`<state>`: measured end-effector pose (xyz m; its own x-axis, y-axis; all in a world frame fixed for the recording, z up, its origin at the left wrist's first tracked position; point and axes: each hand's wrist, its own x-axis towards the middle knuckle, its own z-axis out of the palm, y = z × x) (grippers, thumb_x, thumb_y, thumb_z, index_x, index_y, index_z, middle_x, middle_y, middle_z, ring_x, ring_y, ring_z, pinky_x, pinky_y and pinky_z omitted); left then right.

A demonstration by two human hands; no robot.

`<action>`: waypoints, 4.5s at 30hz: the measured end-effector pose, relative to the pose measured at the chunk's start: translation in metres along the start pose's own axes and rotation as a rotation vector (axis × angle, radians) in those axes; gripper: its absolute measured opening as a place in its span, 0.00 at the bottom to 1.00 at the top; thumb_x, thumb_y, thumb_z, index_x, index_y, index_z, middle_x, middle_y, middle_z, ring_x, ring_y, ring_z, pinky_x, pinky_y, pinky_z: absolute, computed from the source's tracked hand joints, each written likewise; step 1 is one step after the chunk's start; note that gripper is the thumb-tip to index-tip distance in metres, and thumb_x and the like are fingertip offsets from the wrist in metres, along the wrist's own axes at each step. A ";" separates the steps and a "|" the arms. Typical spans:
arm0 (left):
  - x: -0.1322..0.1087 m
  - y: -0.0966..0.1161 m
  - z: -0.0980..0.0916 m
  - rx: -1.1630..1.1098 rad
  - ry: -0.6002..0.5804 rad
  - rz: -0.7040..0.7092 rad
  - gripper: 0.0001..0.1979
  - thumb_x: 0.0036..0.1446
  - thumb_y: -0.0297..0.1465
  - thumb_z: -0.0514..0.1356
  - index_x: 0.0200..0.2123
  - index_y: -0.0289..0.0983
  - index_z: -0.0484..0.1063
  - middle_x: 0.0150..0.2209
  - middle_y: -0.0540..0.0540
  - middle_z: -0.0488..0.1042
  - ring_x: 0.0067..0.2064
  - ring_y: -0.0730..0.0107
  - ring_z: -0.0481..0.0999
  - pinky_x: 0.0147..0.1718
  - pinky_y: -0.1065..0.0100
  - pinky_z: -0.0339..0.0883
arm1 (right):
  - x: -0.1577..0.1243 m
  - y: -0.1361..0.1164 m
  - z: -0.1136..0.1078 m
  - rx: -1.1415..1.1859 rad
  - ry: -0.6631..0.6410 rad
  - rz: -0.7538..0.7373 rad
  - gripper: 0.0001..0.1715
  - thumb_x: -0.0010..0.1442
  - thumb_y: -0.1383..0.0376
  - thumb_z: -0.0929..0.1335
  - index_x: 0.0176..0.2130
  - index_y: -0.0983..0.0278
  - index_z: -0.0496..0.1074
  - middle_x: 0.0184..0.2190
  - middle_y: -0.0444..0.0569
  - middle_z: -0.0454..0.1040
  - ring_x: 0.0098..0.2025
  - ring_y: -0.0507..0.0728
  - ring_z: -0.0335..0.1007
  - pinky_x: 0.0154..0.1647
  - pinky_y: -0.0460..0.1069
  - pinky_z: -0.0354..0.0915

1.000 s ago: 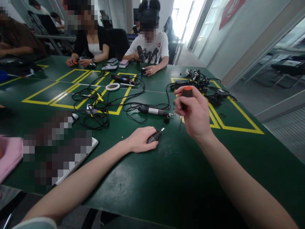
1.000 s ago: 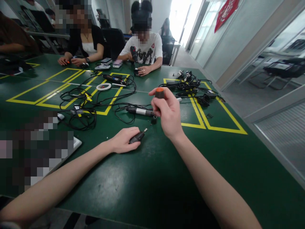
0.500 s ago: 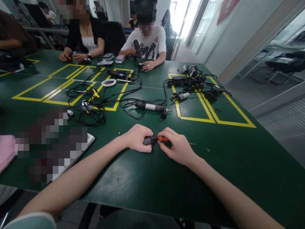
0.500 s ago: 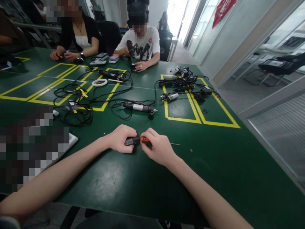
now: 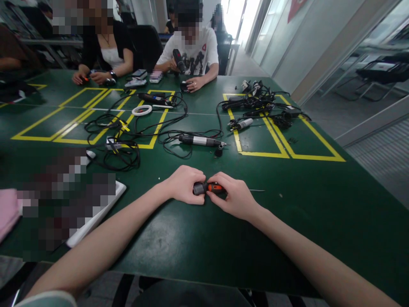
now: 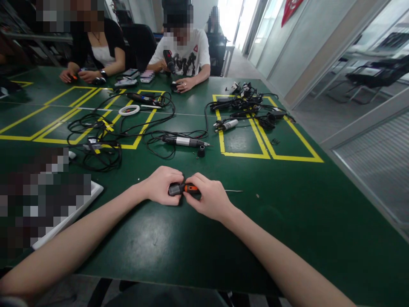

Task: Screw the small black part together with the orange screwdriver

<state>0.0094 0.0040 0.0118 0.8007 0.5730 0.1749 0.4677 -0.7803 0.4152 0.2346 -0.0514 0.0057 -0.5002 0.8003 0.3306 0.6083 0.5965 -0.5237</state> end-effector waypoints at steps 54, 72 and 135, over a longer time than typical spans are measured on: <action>0.000 -0.004 0.005 0.124 0.289 -0.189 0.12 0.63 0.41 0.66 0.43 0.39 0.77 0.39 0.48 0.76 0.38 0.66 0.78 0.34 0.68 0.65 | 0.005 0.015 -0.011 -0.080 0.195 0.044 0.23 0.65 0.68 0.67 0.59 0.61 0.71 0.54 0.57 0.81 0.49 0.65 0.84 0.45 0.57 0.79; 0.009 0.001 0.011 0.104 0.239 -0.310 0.23 0.60 0.52 0.72 0.39 0.41 0.72 0.31 0.52 0.76 0.33 0.66 0.76 0.29 0.69 0.58 | 0.034 0.002 -0.034 0.050 0.295 -0.109 0.09 0.69 0.67 0.68 0.47 0.59 0.78 0.43 0.52 0.85 0.45 0.61 0.83 0.47 0.55 0.77; 0.002 0.000 0.001 -0.114 0.120 -0.286 0.19 0.59 0.47 0.71 0.42 0.39 0.77 0.32 0.52 0.72 0.34 0.66 0.71 0.34 0.68 0.60 | 0.099 -0.061 -0.109 -0.241 0.053 -0.192 0.11 0.70 0.57 0.67 0.42 0.63 0.73 0.29 0.42 0.70 0.28 0.52 0.60 0.35 0.50 0.50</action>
<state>0.0110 0.0051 0.0109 0.5902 0.7954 0.1379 0.6167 -0.5544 0.5588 0.2156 -0.0021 0.1560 -0.5913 0.6698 0.4490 0.6373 0.7294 -0.2487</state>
